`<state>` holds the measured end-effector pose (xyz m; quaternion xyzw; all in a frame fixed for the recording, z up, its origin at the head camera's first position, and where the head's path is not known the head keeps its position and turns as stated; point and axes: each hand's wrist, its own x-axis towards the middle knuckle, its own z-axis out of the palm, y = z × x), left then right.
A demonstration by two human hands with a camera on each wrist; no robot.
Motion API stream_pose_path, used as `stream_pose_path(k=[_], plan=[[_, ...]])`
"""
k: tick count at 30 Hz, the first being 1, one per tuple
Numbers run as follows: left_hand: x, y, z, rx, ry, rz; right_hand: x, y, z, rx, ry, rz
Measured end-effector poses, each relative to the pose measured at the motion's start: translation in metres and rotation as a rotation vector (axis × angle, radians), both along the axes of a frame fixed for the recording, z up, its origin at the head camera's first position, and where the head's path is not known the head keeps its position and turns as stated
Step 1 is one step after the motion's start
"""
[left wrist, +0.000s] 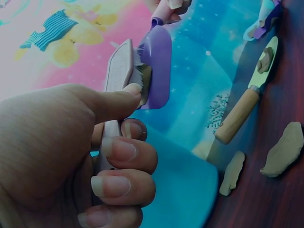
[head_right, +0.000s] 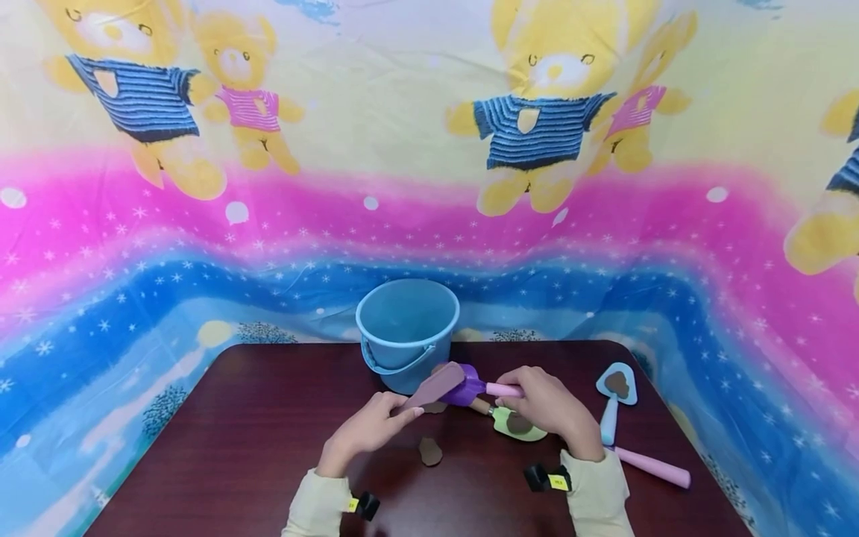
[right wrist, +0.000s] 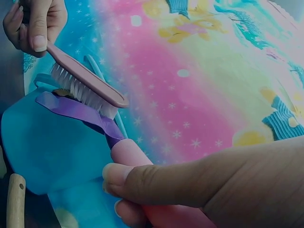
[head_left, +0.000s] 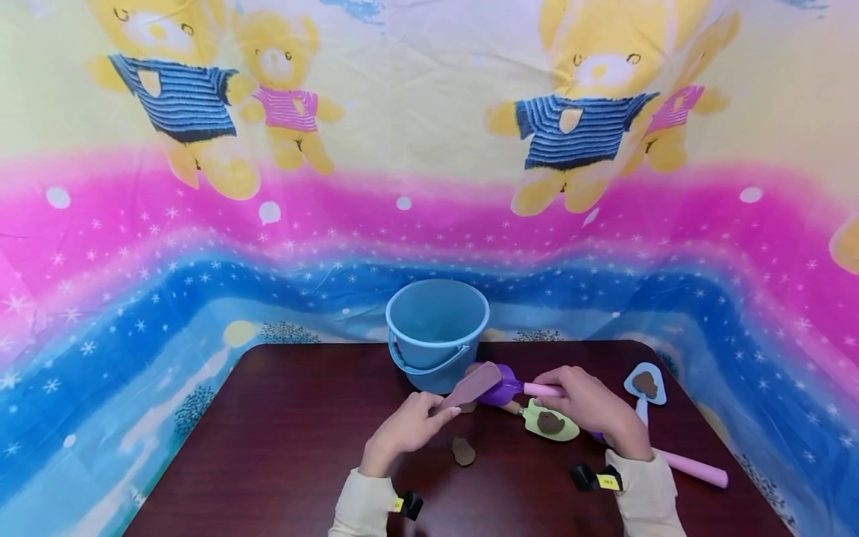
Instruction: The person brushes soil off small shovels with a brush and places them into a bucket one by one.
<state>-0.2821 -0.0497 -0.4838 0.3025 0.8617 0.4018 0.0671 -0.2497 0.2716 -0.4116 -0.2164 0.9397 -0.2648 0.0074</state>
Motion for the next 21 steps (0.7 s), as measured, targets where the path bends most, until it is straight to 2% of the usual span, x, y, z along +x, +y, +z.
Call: stream_pose_path(k=[11,21], plan=[[-0.001,-0.007,0.003,-0.006,-0.052,0.019,-0.001,0.000,-0.001,-0.003,0.001,0.012],[-0.002,-0.014,0.002,-0.011,-0.038,0.046,0.001,0.002,0.001,0.002,-0.025,-0.031]])
